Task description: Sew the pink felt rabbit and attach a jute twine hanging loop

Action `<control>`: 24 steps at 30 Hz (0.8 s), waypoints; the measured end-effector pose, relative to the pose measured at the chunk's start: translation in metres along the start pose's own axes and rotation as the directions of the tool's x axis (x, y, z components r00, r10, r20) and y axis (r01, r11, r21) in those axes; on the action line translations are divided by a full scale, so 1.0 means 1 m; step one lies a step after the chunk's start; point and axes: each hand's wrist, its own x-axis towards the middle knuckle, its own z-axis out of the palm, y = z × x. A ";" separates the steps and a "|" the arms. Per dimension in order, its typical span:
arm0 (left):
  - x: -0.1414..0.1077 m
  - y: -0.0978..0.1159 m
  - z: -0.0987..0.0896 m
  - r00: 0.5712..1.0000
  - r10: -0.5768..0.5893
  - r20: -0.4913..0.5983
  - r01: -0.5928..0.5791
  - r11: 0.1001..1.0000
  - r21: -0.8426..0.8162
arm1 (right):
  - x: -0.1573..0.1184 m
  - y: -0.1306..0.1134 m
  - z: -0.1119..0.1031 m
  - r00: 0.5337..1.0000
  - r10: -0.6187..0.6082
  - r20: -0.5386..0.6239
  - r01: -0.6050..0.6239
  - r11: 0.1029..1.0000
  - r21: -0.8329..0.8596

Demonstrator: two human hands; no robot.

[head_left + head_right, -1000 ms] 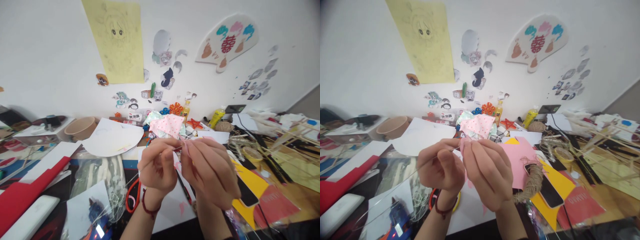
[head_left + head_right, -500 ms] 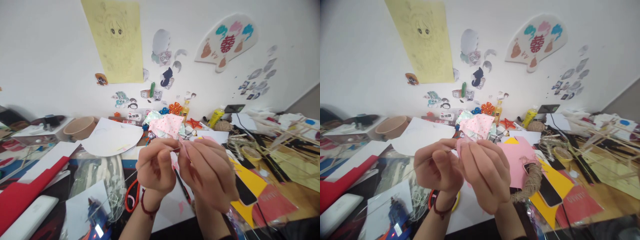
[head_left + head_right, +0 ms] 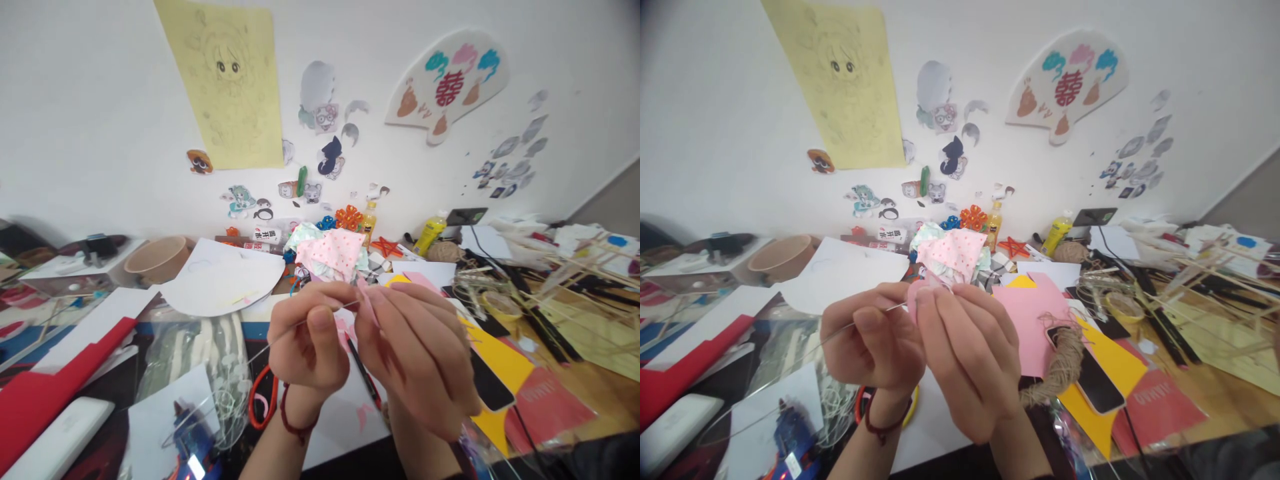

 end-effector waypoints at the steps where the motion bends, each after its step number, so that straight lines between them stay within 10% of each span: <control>1: 0.000 0.000 -0.001 1.000 0.002 0.007 -0.002 1.000 0.004 | 0.000 0.000 0.000 1.000 0.005 0.001 -0.005 1.000 0.000; 24: 0.009 0.000 -0.002 0.989 0.142 0.045 -0.147 0.979 0.142 | 0.008 0.005 0.013 0.996 0.051 -0.072 -0.042 0.993 0.114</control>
